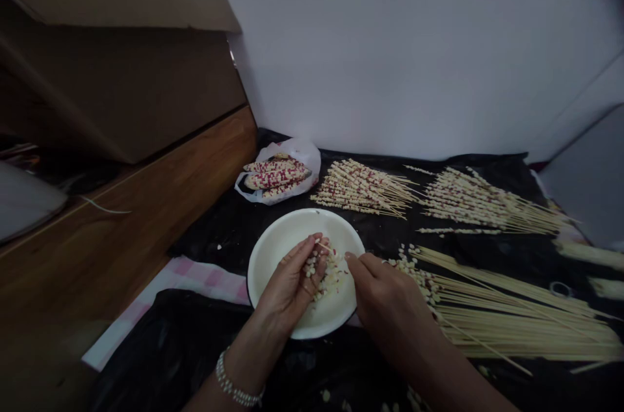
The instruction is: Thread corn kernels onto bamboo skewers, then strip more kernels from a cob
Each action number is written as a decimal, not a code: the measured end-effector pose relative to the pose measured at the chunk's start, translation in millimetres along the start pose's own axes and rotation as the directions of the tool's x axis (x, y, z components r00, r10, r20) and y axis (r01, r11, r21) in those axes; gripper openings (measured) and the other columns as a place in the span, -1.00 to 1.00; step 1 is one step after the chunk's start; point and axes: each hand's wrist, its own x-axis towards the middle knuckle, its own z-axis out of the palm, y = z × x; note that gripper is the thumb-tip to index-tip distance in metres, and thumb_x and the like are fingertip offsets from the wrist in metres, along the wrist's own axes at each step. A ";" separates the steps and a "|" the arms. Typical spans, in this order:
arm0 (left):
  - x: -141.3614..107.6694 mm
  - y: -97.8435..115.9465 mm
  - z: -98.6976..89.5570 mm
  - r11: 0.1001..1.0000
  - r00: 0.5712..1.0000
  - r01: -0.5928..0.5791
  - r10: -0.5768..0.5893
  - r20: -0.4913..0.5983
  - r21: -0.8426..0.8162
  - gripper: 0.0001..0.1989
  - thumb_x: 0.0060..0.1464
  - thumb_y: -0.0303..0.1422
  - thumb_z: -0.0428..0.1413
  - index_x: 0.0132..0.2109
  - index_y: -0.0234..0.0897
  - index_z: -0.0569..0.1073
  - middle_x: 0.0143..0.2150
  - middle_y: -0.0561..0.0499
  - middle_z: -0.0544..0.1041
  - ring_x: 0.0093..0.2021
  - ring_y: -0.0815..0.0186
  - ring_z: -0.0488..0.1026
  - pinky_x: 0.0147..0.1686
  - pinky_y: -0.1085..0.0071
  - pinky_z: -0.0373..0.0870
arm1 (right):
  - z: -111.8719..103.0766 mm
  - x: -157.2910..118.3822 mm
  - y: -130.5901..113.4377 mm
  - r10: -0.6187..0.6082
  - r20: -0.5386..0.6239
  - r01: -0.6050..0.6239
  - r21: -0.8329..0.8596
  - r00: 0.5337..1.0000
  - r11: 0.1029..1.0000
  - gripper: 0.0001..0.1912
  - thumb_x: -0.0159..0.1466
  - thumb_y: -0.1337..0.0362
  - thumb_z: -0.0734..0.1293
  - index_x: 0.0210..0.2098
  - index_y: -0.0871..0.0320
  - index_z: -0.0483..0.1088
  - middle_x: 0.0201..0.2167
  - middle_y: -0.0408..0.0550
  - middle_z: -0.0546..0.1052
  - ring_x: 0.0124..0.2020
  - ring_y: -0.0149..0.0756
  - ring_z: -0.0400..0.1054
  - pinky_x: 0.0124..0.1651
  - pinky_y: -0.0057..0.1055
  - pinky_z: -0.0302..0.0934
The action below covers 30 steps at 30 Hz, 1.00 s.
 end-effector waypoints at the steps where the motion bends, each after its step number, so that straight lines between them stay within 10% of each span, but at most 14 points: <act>1: -0.1 0.3 0.6 1.000 1.000 0.008 -0.008 -0.003 -0.005 -0.89 0.06 -0.53 0.16 -0.22 -0.41 0.54 -0.26 -0.09 0.58 -0.31 0.41 0.53 -0.28 0.58 0.51 | 0.1 -0.2 0.1 -0.006 -0.009 0.006 0.009 1.000 1.000 -0.76 0.17 0.54 0.15 -0.30 0.20 0.39 -0.46 -0.06 0.42 -0.50 -0.32 0.28 -0.44 -0.40 0.05; 30: -7.8 -12.7 7.1 0.984 0.986 0.167 -0.166 0.026 -0.069 -0.88 0.01 -0.50 0.20 -0.24 -0.39 0.52 -0.22 -0.10 0.59 -0.21 0.33 0.53 -0.15 0.47 0.48 | 7.9 -2.0 -3.7 -0.004 -0.011 0.004 0.011 1.000 1.000 -0.77 0.16 0.53 0.20 -0.22 0.20 0.36 -0.43 -0.07 0.43 -0.48 -0.33 0.31 -0.41 -0.41 0.13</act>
